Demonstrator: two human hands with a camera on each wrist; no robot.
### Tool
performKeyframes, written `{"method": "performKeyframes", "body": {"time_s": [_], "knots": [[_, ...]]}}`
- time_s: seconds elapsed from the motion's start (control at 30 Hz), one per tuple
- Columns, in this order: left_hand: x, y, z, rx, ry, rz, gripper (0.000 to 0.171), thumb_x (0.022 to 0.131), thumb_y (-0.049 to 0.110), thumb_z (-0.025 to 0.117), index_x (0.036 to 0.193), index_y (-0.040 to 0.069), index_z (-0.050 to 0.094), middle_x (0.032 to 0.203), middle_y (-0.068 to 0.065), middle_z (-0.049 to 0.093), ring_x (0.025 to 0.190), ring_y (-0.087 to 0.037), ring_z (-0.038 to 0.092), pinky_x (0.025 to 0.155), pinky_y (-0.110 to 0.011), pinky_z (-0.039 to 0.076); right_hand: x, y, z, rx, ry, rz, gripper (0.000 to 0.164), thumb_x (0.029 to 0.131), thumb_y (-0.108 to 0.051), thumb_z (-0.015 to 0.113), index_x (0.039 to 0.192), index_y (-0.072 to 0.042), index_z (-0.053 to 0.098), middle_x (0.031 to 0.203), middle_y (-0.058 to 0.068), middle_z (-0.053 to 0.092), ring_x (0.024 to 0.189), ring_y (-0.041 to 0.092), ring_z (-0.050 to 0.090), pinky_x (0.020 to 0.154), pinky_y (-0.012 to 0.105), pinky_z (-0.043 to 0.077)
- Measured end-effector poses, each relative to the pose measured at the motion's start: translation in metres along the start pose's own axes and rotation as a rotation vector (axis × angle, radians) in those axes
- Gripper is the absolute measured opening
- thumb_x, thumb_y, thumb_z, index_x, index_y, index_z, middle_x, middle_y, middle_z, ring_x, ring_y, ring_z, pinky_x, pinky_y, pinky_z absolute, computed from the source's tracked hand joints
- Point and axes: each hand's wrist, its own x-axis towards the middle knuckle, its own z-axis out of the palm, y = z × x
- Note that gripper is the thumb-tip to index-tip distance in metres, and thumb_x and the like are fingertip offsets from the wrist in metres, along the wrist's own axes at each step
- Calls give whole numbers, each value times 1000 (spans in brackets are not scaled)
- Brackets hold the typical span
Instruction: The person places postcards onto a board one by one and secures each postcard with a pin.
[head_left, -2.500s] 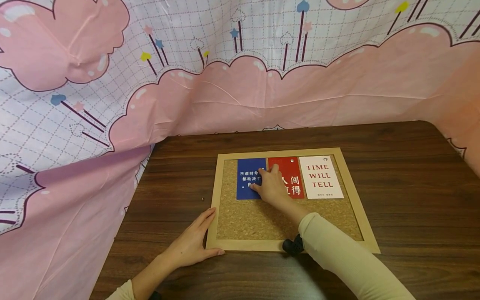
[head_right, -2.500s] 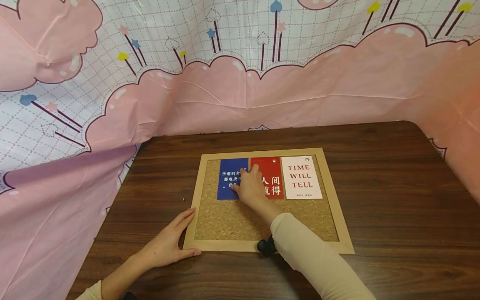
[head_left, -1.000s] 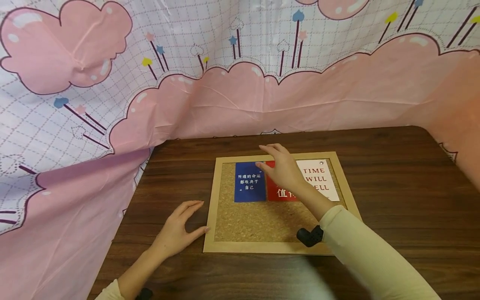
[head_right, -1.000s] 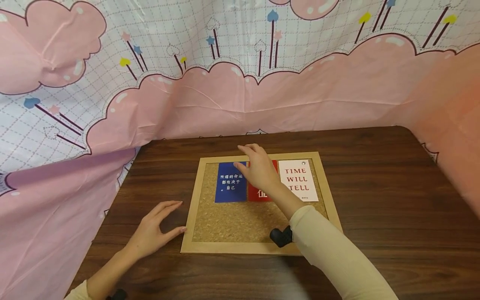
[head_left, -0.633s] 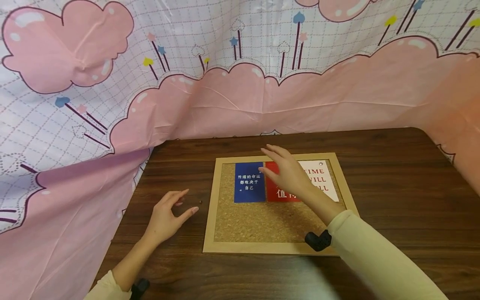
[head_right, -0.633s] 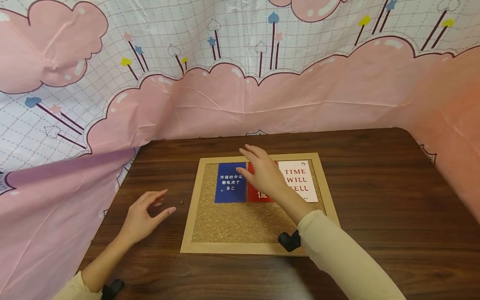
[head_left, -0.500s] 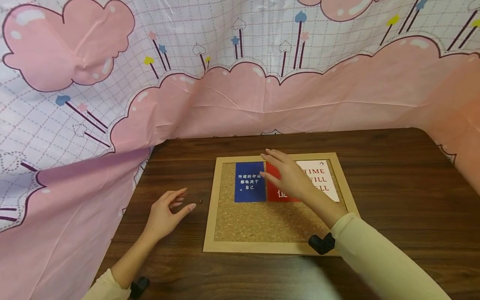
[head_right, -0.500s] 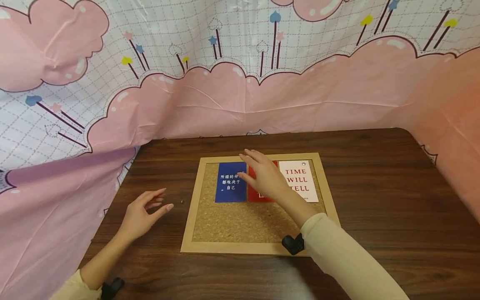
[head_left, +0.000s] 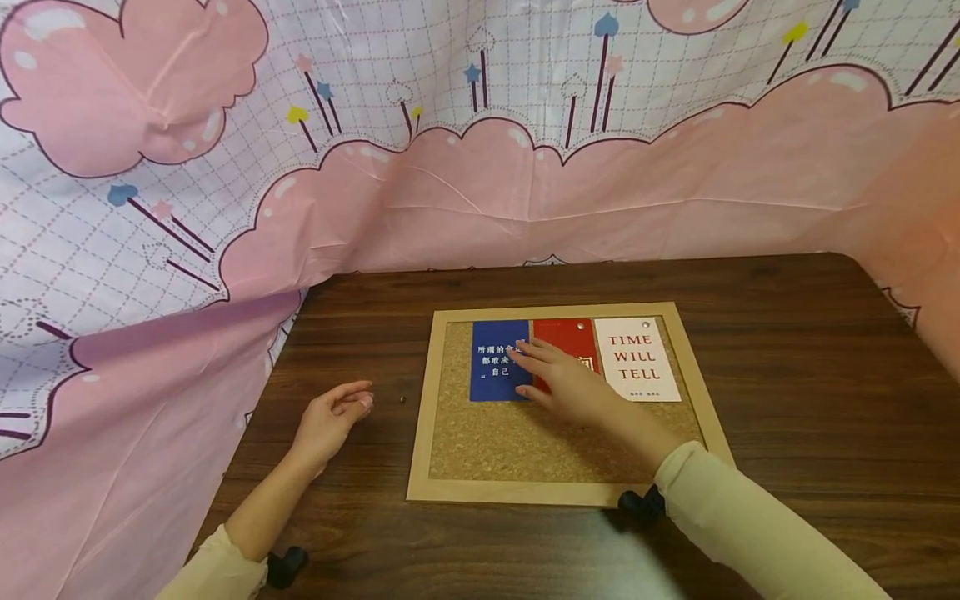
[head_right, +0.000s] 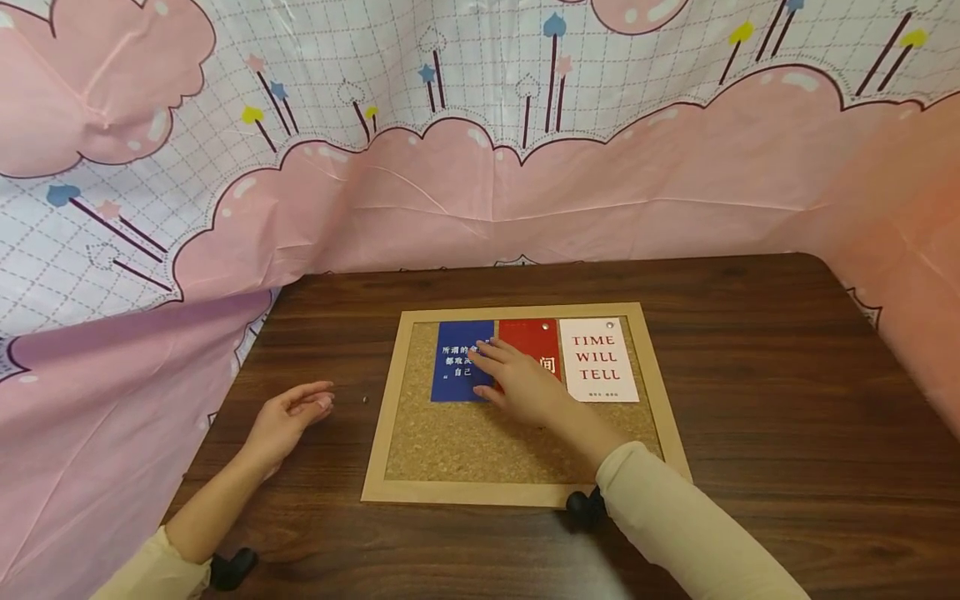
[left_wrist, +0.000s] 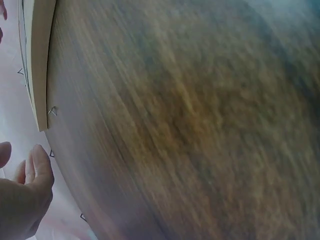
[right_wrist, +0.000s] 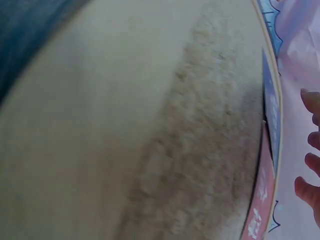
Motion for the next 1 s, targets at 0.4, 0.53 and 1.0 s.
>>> {"method": "performKeyframes", "body": {"time_s": [0.4, 0.53, 1.0], "knots": [[7, -2, 13, 10, 18, -67, 38, 97, 20, 58, 133, 6, 56, 124, -14, 63, 114, -24, 63, 100, -34, 51, -6, 3, 18, -59, -4, -62, 48, 92, -30, 66, 133, -6, 59, 137, 19, 55, 127, 36, 52, 104, 50, 45], [10, -4, 14, -34, 31, -78, 37, 97, 15, 58, 131, 2, 57, 123, -17, 63, 114, -27, 63, 94, -27, 53, -8, 4, 21, -78, 6, -73, 45, 91, -29, 68, 129, -6, 62, 130, 20, 59, 120, 34, 56, 99, 48, 48], [16, -6, 23, -33, 37, -84, 34, 97, 10, 57, 130, 1, 58, 117, -17, 65, 108, -24, 65, 90, -27, 55, -8, 6, 24, -103, -1, -69, 39, 91, -27, 68, 125, -8, 66, 125, 17, 60, 116, 31, 57, 96, 48, 50]]}}
